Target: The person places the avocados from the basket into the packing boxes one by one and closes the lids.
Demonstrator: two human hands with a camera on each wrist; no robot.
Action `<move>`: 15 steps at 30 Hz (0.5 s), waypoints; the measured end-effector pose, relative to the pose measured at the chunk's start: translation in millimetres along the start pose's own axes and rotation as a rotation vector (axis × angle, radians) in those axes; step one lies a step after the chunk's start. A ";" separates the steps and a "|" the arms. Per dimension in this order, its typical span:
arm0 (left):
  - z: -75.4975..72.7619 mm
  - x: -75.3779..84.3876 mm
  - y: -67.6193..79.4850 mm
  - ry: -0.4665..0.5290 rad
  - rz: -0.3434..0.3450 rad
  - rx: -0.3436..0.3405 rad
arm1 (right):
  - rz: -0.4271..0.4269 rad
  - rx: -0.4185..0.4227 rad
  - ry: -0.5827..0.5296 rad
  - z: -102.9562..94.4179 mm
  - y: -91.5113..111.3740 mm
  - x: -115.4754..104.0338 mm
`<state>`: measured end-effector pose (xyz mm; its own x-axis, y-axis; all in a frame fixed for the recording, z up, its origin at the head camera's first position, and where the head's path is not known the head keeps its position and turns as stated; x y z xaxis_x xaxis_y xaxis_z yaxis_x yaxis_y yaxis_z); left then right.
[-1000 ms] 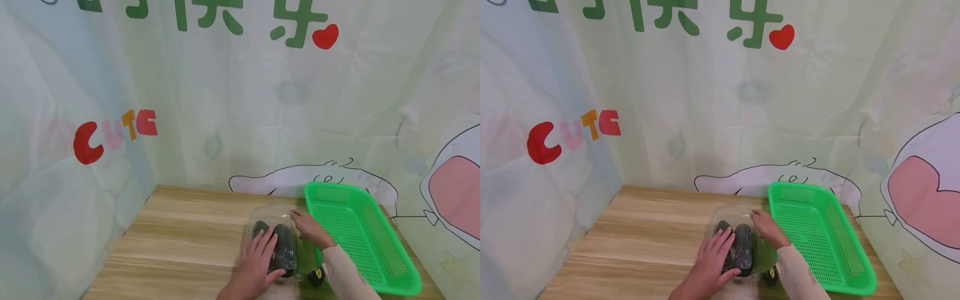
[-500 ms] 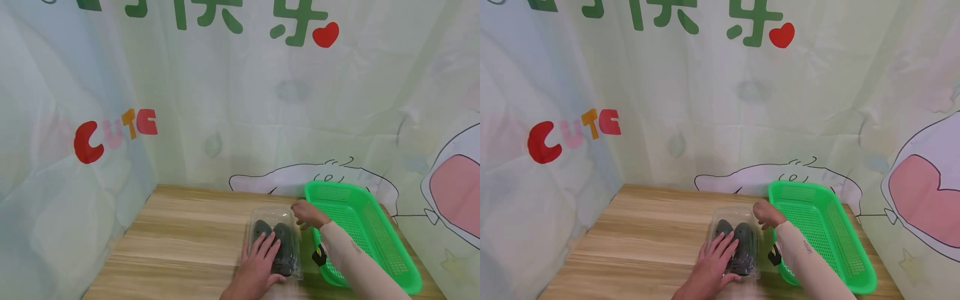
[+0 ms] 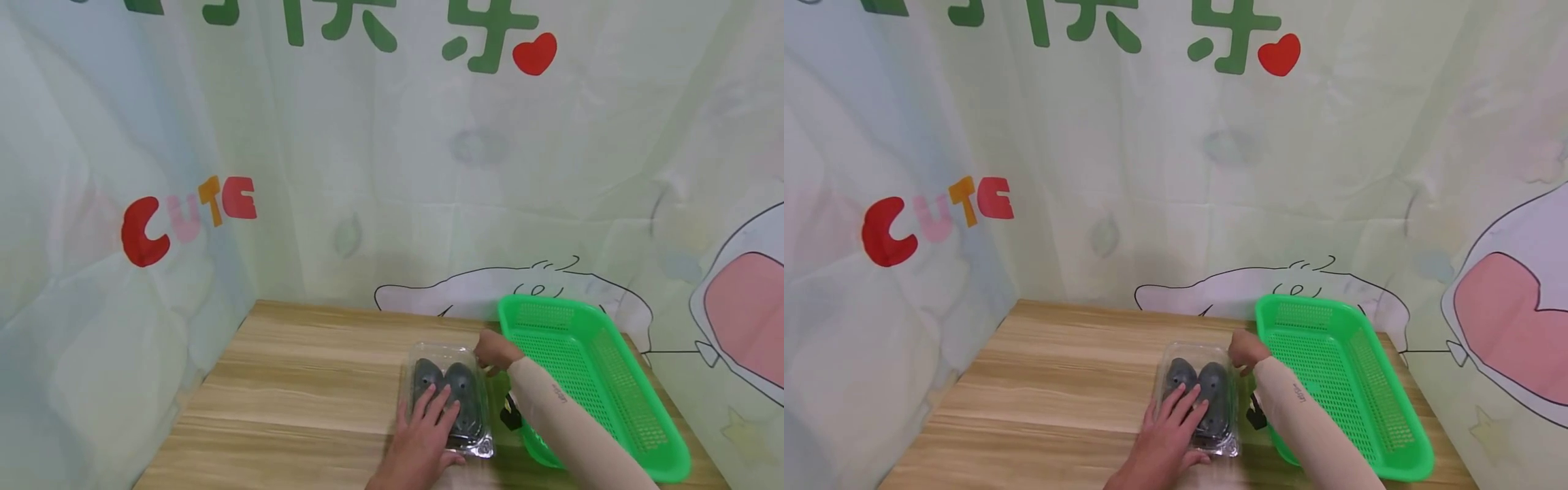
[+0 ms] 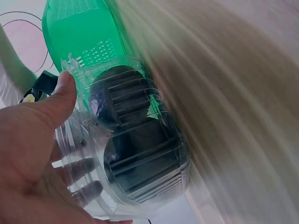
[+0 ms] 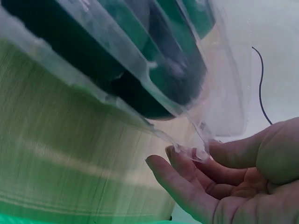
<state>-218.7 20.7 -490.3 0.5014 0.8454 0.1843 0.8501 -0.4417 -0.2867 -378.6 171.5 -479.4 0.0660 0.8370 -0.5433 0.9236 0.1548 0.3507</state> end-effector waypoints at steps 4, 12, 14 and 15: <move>-0.7 1.3 -0.8 -0.006 -0.012 -0.006 | 0.093 0.065 -0.148 0.8 -6.1 8.7; -2.3 1.8 -2.3 0.007 -0.041 0.007 | 0.075 0.064 -0.224 2.0 0.4 4.7; -3.0 0.9 -2.1 0.009 -0.046 0.018 | 0.077 0.055 -0.237 2.9 0.3 4.5; -3.5 0.2 -2.0 0.010 -0.049 0.023 | 0.079 0.050 -0.242 3.5 0.0 4.5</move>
<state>-219.7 20.7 -486.4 0.4607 0.8629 0.2080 0.8699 -0.3924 -0.2987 -376.9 173.4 -484.5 0.2219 0.6944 -0.6846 0.9291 0.0624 0.3645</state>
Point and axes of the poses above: each hand's wrist, its own y-axis away from the middle knuckle, its own z-axis out of the palm, x = y × z, the point moved 8 cm from there along -y, towards the middle knuckle, and after that the axes turned 5 degrees about -z, right-handed, at the moved point
